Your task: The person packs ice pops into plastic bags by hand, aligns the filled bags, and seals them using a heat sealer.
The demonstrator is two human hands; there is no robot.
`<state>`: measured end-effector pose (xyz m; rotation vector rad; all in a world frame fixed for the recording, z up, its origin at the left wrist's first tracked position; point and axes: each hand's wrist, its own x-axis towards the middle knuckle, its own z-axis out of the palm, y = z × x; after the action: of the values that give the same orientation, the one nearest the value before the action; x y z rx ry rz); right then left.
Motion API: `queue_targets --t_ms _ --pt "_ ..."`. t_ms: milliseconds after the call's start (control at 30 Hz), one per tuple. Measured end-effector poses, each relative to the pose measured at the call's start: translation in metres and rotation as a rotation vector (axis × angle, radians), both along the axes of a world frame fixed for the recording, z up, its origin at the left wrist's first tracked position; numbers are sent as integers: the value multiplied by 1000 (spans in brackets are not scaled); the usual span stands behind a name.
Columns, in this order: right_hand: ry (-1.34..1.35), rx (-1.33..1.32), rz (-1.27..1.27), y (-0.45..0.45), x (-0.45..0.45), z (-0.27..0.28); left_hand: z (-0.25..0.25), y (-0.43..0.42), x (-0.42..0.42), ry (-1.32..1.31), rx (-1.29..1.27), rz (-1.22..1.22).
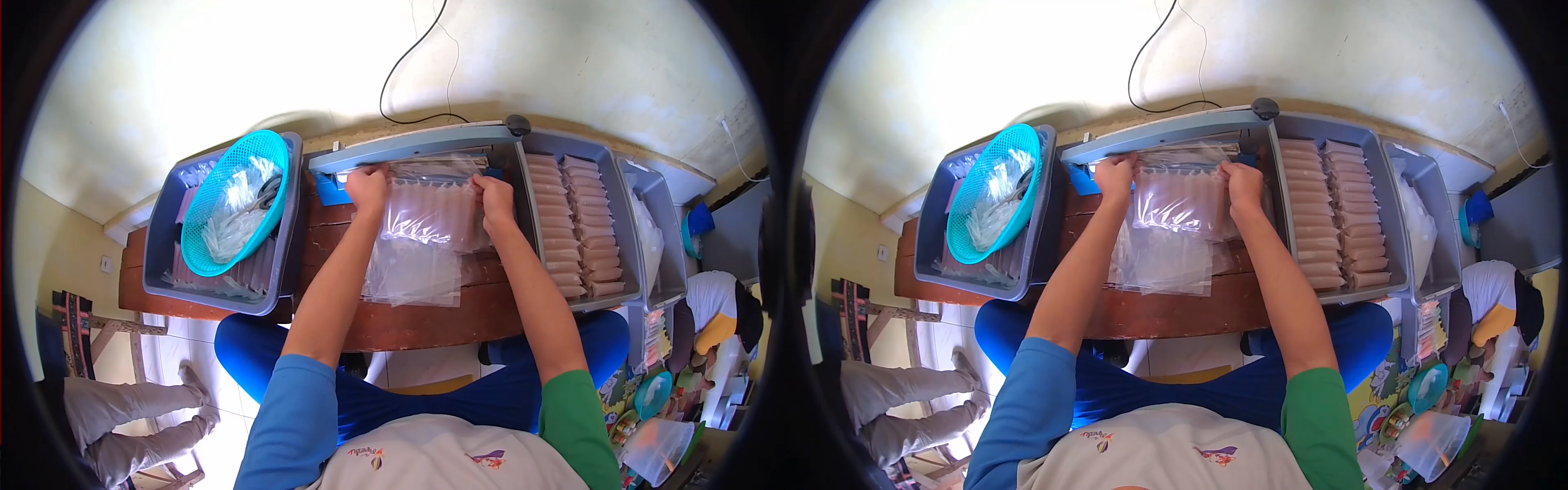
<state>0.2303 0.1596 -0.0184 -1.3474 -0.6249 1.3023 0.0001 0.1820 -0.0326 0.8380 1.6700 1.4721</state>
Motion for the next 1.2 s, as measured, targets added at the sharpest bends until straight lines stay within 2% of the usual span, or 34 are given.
queue_targets --t_ms 33,100,167,200,267,367,800,900,1000,1200 --pt "-13 31 13 4 -3 -3 -3 0 0 2 0 -3" --pt "-21 62 27 15 -4 -14 -8 0 -2 269 -57 80" --pt "-232 124 62 30 -3 -33 6 -10 2 339 -65 117" --pt "-227 126 66 31 -5 -33 10 -13 4 405 -73 152" --pt "-550 170 19 32 -8 -33 8 -15 7 450 -16 210" --pt "-609 249 20 33 -8 -32 6 -15 6 485 40 242" --pt "-565 299 -13 37 -10 -35 -5 -19 3 403 235 262" --pt "-605 307 -22 37 -9 -36 -2 -26 1 498 149 211" --pt "-649 327 -42 37 -10 -38 -6 -23 -7 545 193 146" --pt "-677 336 -55 30 -14 -29 -3 -27 -3 546 138 179"
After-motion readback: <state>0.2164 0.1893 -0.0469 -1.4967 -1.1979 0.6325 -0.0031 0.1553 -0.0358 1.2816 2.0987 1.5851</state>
